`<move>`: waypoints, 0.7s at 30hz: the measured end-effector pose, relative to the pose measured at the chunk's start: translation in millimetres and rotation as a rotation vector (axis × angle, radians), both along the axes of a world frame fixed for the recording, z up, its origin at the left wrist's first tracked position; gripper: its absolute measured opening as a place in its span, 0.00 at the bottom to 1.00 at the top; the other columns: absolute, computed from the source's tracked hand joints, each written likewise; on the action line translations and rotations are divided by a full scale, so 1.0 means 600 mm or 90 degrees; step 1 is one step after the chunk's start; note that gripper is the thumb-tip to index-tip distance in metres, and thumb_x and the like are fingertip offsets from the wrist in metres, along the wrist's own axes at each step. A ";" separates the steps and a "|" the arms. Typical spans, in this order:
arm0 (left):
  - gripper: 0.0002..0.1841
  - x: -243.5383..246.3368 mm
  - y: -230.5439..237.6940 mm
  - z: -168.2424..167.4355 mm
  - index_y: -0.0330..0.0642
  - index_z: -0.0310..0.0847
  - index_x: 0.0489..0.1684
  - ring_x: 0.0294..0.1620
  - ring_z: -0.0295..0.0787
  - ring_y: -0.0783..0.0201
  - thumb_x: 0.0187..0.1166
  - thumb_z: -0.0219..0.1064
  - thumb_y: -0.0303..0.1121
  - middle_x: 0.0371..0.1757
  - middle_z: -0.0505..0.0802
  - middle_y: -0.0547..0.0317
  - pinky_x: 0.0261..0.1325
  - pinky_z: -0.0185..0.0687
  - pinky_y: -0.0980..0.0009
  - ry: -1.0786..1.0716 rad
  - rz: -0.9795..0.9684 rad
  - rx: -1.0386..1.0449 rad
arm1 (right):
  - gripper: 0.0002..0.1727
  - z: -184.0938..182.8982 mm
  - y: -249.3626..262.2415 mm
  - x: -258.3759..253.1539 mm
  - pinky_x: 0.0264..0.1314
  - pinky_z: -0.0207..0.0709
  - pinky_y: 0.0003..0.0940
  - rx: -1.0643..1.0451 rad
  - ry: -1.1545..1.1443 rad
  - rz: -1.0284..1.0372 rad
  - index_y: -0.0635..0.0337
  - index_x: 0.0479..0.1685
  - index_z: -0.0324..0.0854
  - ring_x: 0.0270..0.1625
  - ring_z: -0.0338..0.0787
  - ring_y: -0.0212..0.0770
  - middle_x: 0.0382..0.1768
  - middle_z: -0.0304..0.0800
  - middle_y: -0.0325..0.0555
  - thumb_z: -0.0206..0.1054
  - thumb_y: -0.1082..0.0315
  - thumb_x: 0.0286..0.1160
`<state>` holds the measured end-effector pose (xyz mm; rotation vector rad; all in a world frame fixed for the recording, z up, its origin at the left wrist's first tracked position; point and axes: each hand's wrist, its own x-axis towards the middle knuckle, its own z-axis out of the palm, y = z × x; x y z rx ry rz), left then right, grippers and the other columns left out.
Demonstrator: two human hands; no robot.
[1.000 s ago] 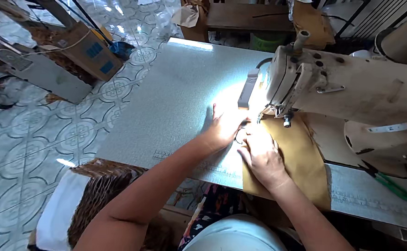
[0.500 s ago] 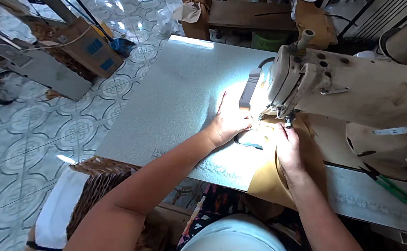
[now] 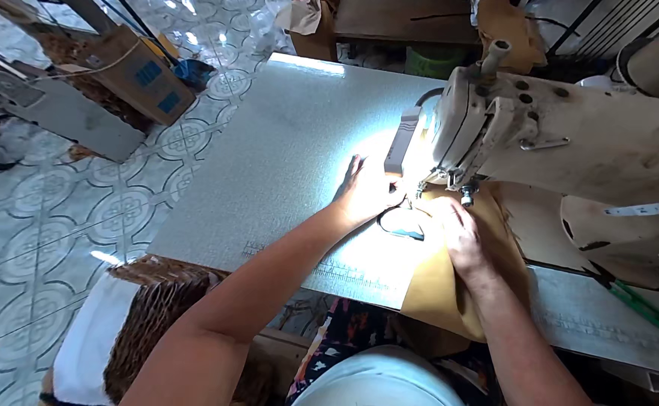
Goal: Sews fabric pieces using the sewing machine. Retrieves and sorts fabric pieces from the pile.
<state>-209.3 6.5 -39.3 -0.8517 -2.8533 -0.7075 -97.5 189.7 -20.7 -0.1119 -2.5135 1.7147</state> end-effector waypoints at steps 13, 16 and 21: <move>0.24 -0.004 0.002 0.011 0.35 0.89 0.50 0.76 0.80 0.46 0.75 0.73 0.51 0.65 0.90 0.42 0.88 0.57 0.46 -0.078 0.059 0.014 | 0.18 -0.011 -0.067 -0.007 0.61 0.82 0.55 0.552 0.145 0.051 0.67 0.63 0.86 0.60 0.90 0.61 0.54 0.90 0.62 0.66 0.71 0.76; 0.18 -0.001 -0.009 0.002 0.40 0.90 0.50 0.74 0.82 0.46 0.81 0.67 0.47 0.62 0.91 0.44 0.85 0.61 0.43 -0.009 0.001 0.033 | 0.24 -0.010 -0.091 0.002 0.59 0.81 0.59 0.621 0.098 0.037 0.66 0.72 0.81 0.68 0.85 0.66 0.63 0.86 0.65 0.65 0.70 0.77; 0.16 -0.008 -0.027 0.028 0.45 0.89 0.60 0.72 0.84 0.60 0.80 0.66 0.39 0.63 0.92 0.51 0.81 0.72 0.59 -0.006 -0.174 0.142 | 0.22 -0.006 -0.115 0.010 0.56 0.82 0.55 0.665 0.029 -0.001 0.66 0.73 0.79 0.70 0.83 0.64 0.66 0.84 0.66 0.59 0.72 0.82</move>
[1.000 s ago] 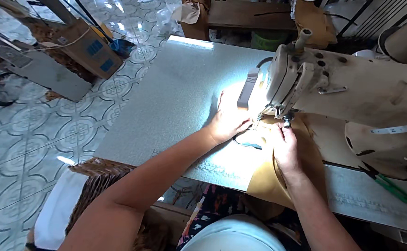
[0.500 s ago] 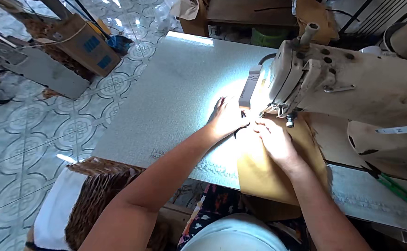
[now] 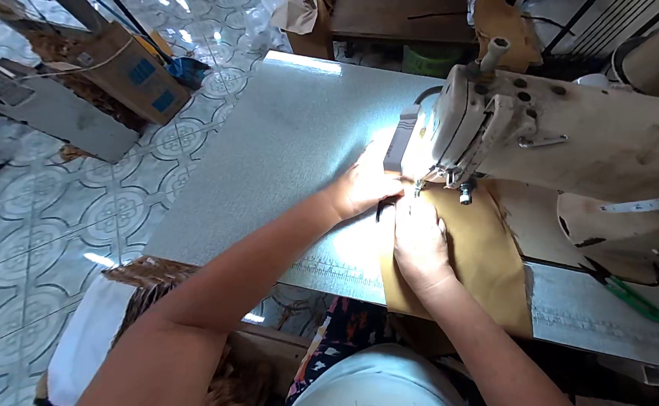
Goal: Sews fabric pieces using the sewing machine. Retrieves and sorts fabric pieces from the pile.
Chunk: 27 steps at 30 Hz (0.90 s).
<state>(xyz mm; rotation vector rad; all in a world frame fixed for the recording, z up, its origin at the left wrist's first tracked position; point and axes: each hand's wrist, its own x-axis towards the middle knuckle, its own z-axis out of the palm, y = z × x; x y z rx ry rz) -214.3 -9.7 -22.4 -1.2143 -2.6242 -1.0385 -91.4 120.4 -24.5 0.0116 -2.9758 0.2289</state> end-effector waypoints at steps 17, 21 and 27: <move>0.17 -0.022 -0.006 -0.026 0.41 0.91 0.54 0.66 0.88 0.62 0.89 0.50 0.25 0.60 0.94 0.56 0.72 0.79 0.65 0.072 -0.181 -0.124 | 0.22 -0.010 0.088 0.060 0.64 0.76 0.60 -0.002 0.004 -0.060 0.53 0.71 0.85 0.77 0.80 0.58 0.76 0.83 0.46 0.56 0.70 0.82; 0.16 -0.005 -0.003 -0.023 0.39 0.90 0.51 0.64 0.88 0.63 0.89 0.51 0.24 0.56 0.93 0.55 0.71 0.79 0.66 0.025 -0.155 -0.070 | 0.22 -0.023 0.116 0.051 0.69 0.76 0.59 -0.027 0.053 -0.012 0.53 0.70 0.85 0.76 0.81 0.57 0.75 0.84 0.48 0.56 0.73 0.81; 0.16 0.030 0.003 -0.018 0.43 0.91 0.57 0.68 0.88 0.57 0.84 0.56 0.21 0.64 0.92 0.55 0.70 0.81 0.60 0.182 -0.076 -0.147 | 0.23 -0.015 0.174 0.014 0.79 0.73 0.55 -0.043 0.052 0.109 0.54 0.70 0.86 0.80 0.79 0.57 0.75 0.83 0.51 0.56 0.78 0.81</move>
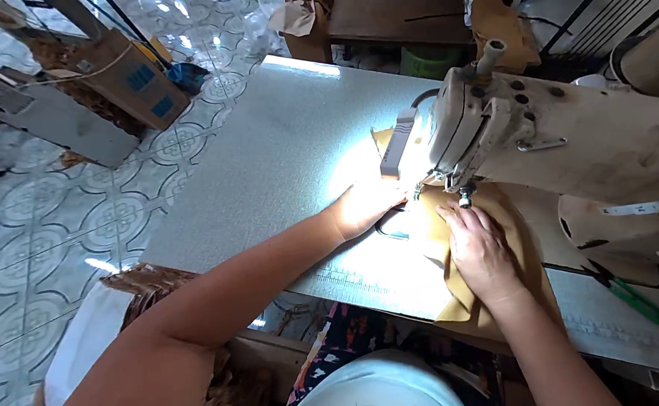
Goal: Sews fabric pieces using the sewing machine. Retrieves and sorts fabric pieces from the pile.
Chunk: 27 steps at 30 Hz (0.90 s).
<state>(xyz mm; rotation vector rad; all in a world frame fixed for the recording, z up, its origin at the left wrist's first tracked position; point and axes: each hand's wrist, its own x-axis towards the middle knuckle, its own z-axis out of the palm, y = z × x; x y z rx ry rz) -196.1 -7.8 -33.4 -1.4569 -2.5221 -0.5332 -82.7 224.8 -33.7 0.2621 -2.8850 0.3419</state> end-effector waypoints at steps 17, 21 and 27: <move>0.15 0.042 0.063 0.017 0.37 0.89 0.58 0.60 0.89 0.47 0.78 0.62 0.20 0.57 0.91 0.47 0.69 0.73 0.41 0.086 0.187 -0.133 | 0.10 0.053 0.043 -0.123 0.61 0.78 0.64 0.023 0.108 0.056 0.68 0.48 0.89 0.59 0.91 0.64 0.49 0.92 0.66 0.66 0.72 0.77; 0.18 0.043 0.063 0.016 0.39 0.86 0.65 0.63 0.87 0.47 0.78 0.62 0.21 0.61 0.90 0.48 0.70 0.74 0.44 0.083 0.203 -0.165 | 0.17 0.051 0.036 -0.098 0.43 0.81 0.69 0.108 0.163 -0.085 0.70 0.41 0.87 0.48 0.93 0.70 0.40 0.92 0.70 0.62 0.62 0.83; 0.18 0.044 0.071 0.017 0.39 0.87 0.65 0.57 0.89 0.47 0.78 0.62 0.22 0.59 0.91 0.48 0.60 0.81 0.49 0.043 0.230 -0.155 | 0.25 0.081 0.020 -0.035 0.58 0.80 0.70 0.056 -0.234 -0.392 0.70 0.71 0.74 0.58 0.91 0.72 0.53 0.90 0.72 0.58 0.58 0.89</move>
